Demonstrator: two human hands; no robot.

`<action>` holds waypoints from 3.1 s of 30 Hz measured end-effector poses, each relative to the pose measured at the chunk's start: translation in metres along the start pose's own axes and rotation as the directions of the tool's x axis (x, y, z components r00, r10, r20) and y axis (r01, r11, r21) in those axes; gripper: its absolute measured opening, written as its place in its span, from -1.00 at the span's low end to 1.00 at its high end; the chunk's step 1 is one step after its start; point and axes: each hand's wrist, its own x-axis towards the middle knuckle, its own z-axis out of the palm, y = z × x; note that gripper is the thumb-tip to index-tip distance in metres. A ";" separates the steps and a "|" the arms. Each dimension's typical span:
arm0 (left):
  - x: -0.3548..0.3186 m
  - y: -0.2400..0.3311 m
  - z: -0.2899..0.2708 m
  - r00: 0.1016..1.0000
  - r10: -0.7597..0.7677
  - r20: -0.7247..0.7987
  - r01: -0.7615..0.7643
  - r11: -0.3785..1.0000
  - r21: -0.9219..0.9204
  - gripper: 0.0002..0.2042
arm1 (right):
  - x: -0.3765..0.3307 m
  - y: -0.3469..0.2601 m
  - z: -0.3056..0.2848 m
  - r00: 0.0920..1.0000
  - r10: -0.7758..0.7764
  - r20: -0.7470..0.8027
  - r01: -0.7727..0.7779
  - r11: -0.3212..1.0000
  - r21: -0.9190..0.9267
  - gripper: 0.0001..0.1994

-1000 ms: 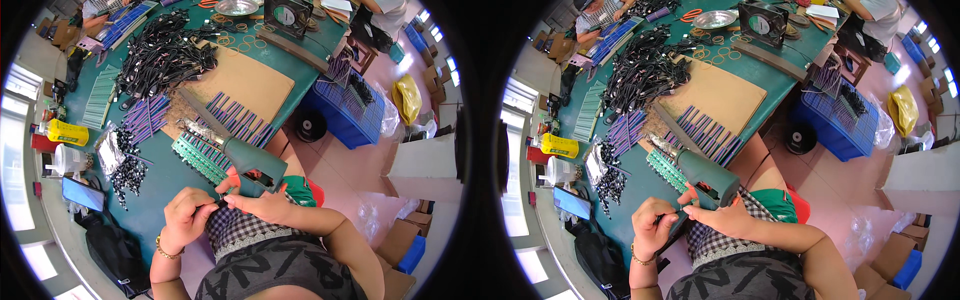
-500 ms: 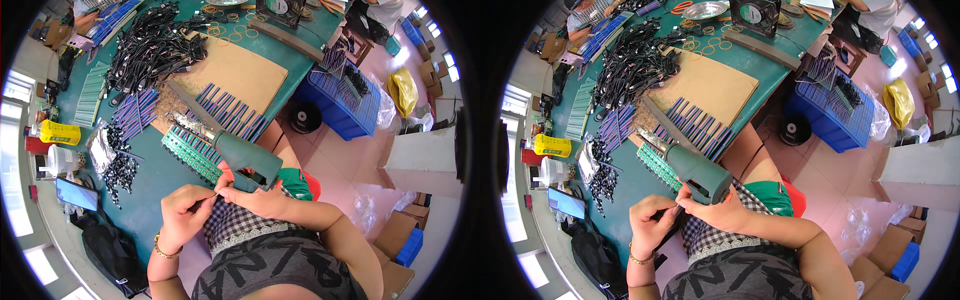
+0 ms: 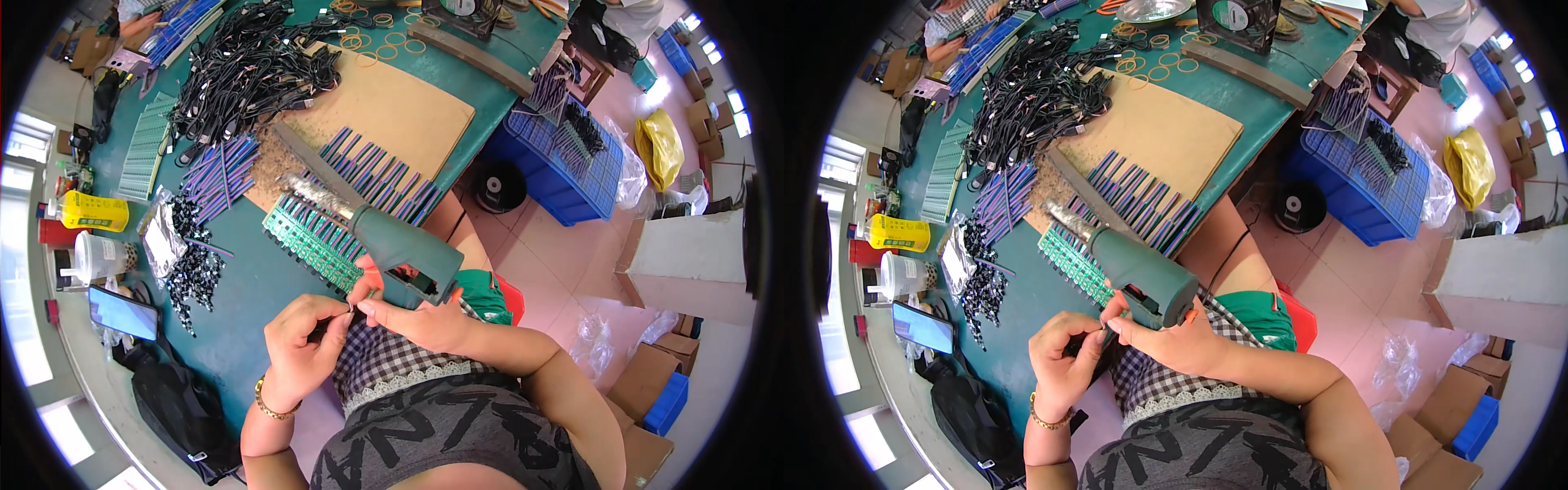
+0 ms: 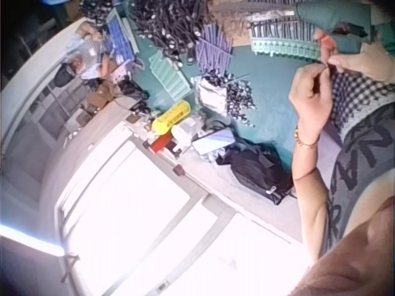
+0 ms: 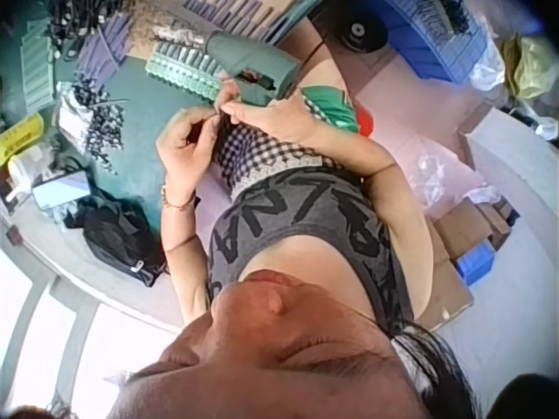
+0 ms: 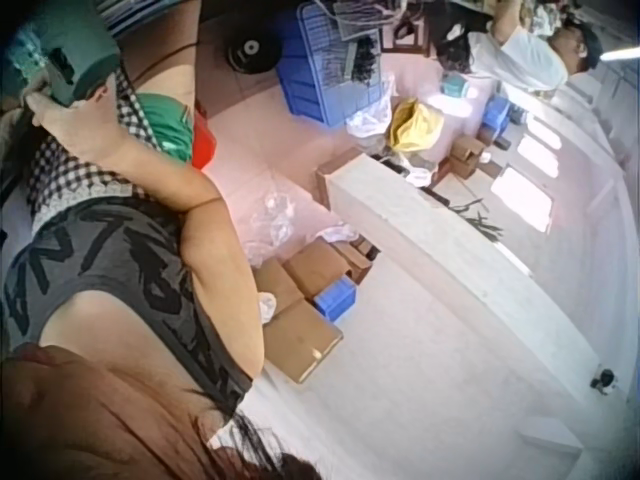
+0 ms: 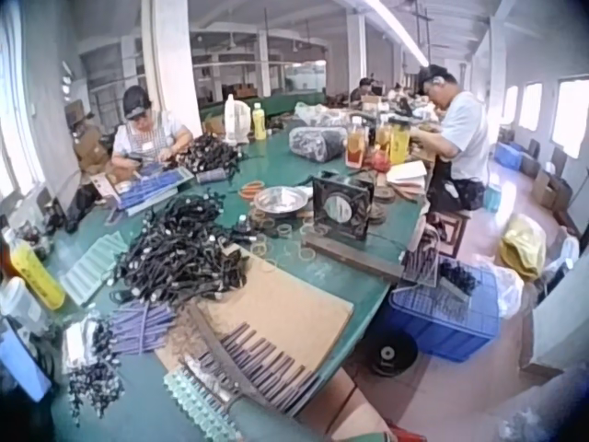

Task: The person solders ribbon cable wires to a row of circuit boards using a soldering iron. The person then picks up black cables and solders their wire ends to the circuit boards with the soldering iron.

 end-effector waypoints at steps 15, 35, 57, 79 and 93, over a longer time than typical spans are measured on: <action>-0.003 0.001 0.006 0.994 -0.105 -0.036 0.102 0.991 -0.088 -0.92 | -0.003 0.023 -0.007 0.992 -0.021 0.123 0.037 0.991 -0.129 -0.71; 0.017 -0.014 0.021 0.984 -0.176 0.034 0.176 0.984 0.004 -0.94 | -0.092 -0.052 -0.050 0.767 0.518 -0.377 -0.599 0.790 -0.133 -0.76; 0.020 -0.017 0.023 0.985 -0.166 0.042 0.165 0.986 0.014 -0.93 | -0.126 0.001 -0.091 0.981 -0.027 0.190 0.183 0.427 -0.885 -0.68; 0.022 -0.018 0.021 0.990 -0.129 0.060 0.127 0.991 0.047 -0.93 | -0.129 -0.011 -0.074 0.891 0.352 -0.286 -0.429 0.858 -0.282 -0.85; 0.022 -0.015 0.023 0.986 -0.161 0.045 0.159 0.986 0.058 -0.92 | -0.112 -0.021 -0.073 0.978 0.170 0.123 0.074 0.270 -0.960 -0.79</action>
